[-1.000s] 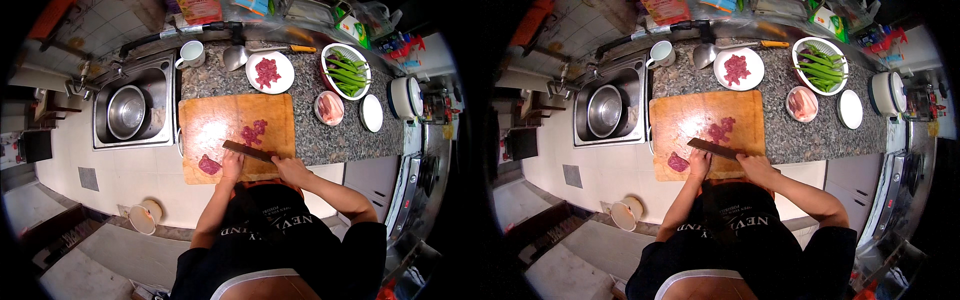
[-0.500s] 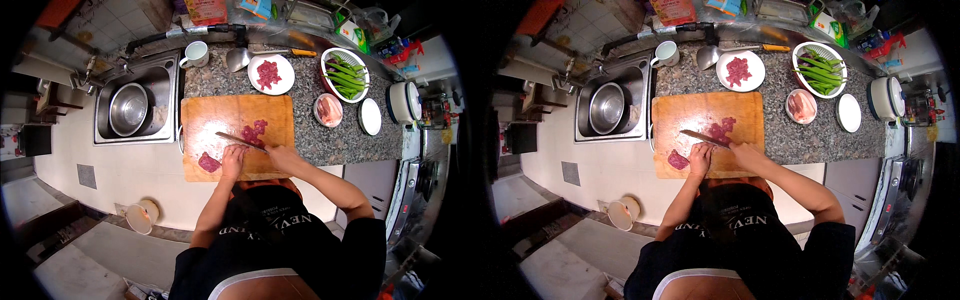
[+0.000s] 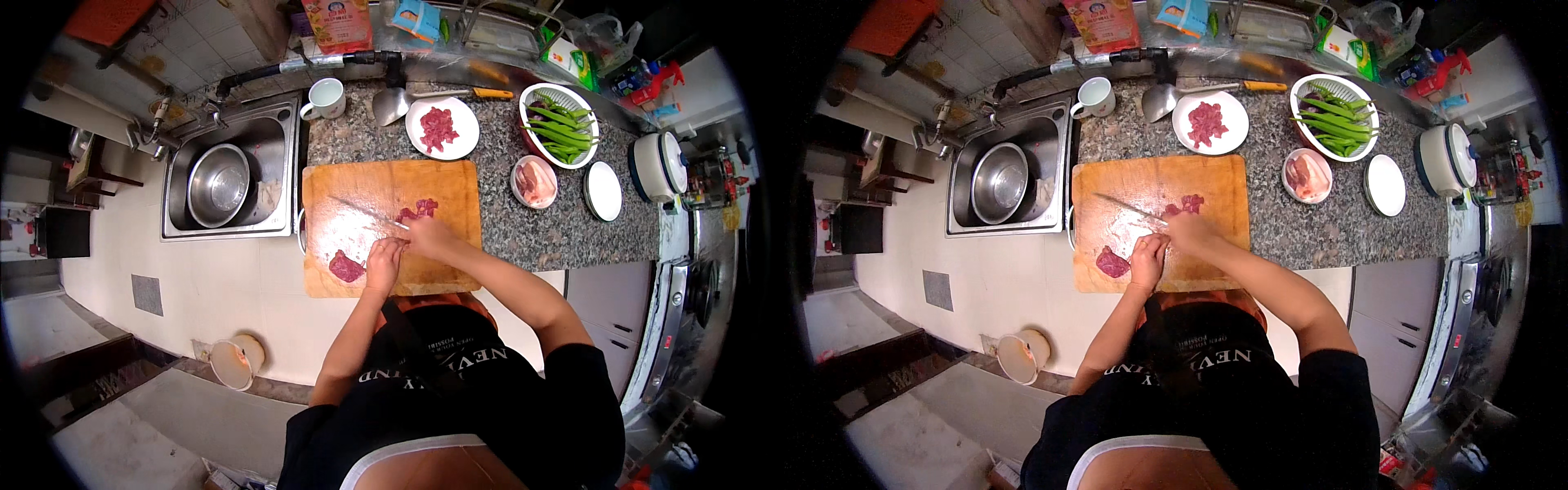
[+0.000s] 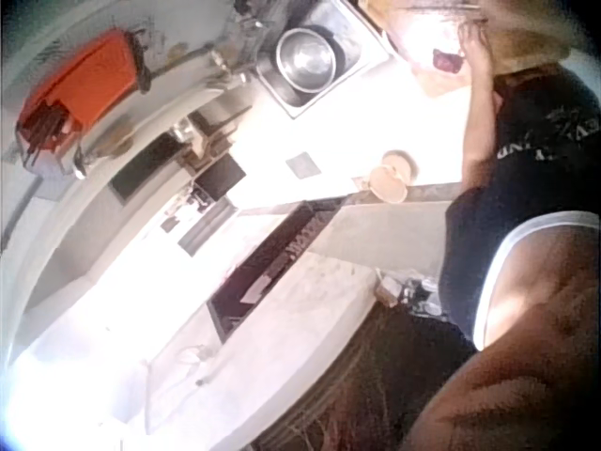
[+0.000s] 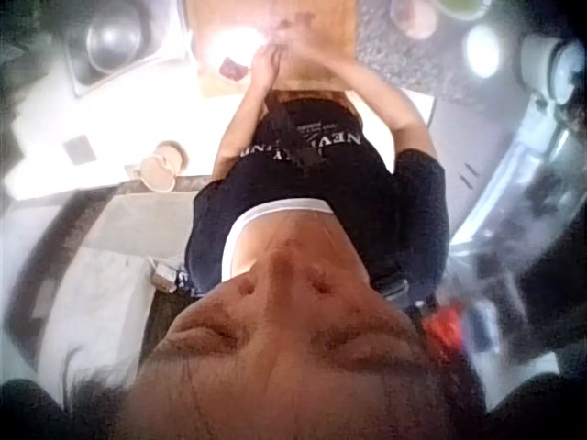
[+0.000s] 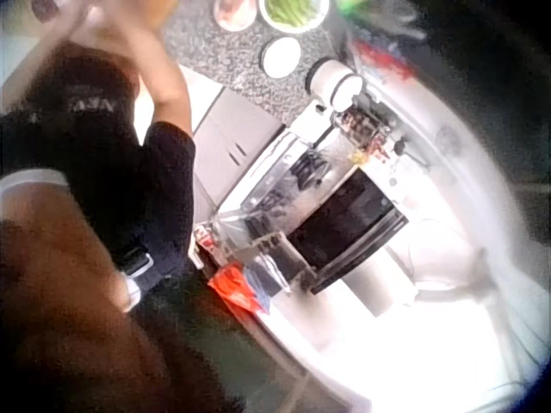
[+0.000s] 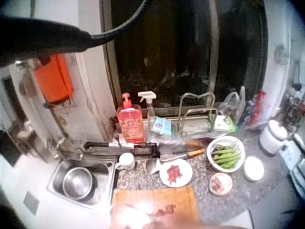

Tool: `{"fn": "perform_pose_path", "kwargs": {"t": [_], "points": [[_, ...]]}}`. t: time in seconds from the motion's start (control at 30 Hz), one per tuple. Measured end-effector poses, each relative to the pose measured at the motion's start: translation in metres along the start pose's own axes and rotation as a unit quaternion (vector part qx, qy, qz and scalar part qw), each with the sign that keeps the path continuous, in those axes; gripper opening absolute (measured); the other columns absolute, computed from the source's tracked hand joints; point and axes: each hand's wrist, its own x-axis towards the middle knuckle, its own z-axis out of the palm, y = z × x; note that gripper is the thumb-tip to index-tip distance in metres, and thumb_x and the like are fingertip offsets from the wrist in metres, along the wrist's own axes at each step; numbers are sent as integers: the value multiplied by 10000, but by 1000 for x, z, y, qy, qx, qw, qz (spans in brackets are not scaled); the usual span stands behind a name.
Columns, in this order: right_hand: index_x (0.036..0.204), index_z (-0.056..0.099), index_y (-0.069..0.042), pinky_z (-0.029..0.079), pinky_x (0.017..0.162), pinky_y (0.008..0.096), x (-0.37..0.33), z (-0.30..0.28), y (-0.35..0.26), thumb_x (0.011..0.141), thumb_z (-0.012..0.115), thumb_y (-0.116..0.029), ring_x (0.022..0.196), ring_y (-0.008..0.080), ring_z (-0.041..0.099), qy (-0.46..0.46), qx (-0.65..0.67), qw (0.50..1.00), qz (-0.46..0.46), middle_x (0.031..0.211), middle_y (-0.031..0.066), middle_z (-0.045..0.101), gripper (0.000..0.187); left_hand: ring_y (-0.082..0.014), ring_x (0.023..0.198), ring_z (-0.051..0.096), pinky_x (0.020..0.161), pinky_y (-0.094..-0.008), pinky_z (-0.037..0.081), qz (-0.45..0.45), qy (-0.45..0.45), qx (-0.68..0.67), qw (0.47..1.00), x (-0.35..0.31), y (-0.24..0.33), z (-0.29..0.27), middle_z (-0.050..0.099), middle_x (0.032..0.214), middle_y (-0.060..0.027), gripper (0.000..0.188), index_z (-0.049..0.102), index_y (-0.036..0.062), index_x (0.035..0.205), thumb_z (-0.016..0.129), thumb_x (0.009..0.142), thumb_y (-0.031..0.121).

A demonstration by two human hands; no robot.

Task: The person slices raw meat on a cutting board using a cleaver, then cleans the cleaver and board in a sink before seasoning the meat with powder from bags.

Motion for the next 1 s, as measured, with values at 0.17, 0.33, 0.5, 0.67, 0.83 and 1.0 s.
{"fn": "perform_pose_path", "kwargs": {"t": [0.17,0.33,0.5,0.67,0.83,1.0], "points": [[937,541,-25,439,616,456,-39,-31,-9,729,495,-117,671,381,559,7,8,1000,0,703,220,571,232,-248,759,544,666,-326,454,-18,14,29,999,-9,-4,-1,587,790,-85,45,612,49,765,601,721,43],[945,533,-25,431,635,465,-52,-26,4,748,465,-119,703,381,560,-69,-19,997,-6,720,217,573,229,-249,758,543,665,-327,453,-13,19,29,999,-10,-2,-1,587,786,-83,45,608,46,760,599,717,34],[918,547,-21,430,642,470,-37,-12,-2,757,457,-123,728,382,562,-65,51,996,25,724,221,572,211,-262,756,538,666,-329,453,-25,11,21,999,-11,-1,-2,580,787,-95,50,598,35,753,598,705,23],[912,566,-39,448,649,461,-1,-6,-22,757,459,-140,767,368,573,-45,28,998,25,782,207,586,214,-269,784,545,697,-333,455,-26,-9,26,999,-11,2,-5,585,825,-111,74,599,23,786,588,713,20],[858,566,-38,444,638,449,-31,-22,-5,746,460,-138,722,364,576,49,78,995,31,744,203,584,184,-271,856,559,767,-326,451,-70,-16,4,997,-16,16,-17,596,906,-113,132,604,38,864,580,735,31],[909,561,-40,434,617,448,-65,-13,-6,737,499,-111,685,367,562,-7,69,997,14,704,217,565,196,-173,680,595,628,-252,480,-175,16,-58,983,-28,15,-45,602,836,-94,114,581,25,837,591,735,-23]]}}
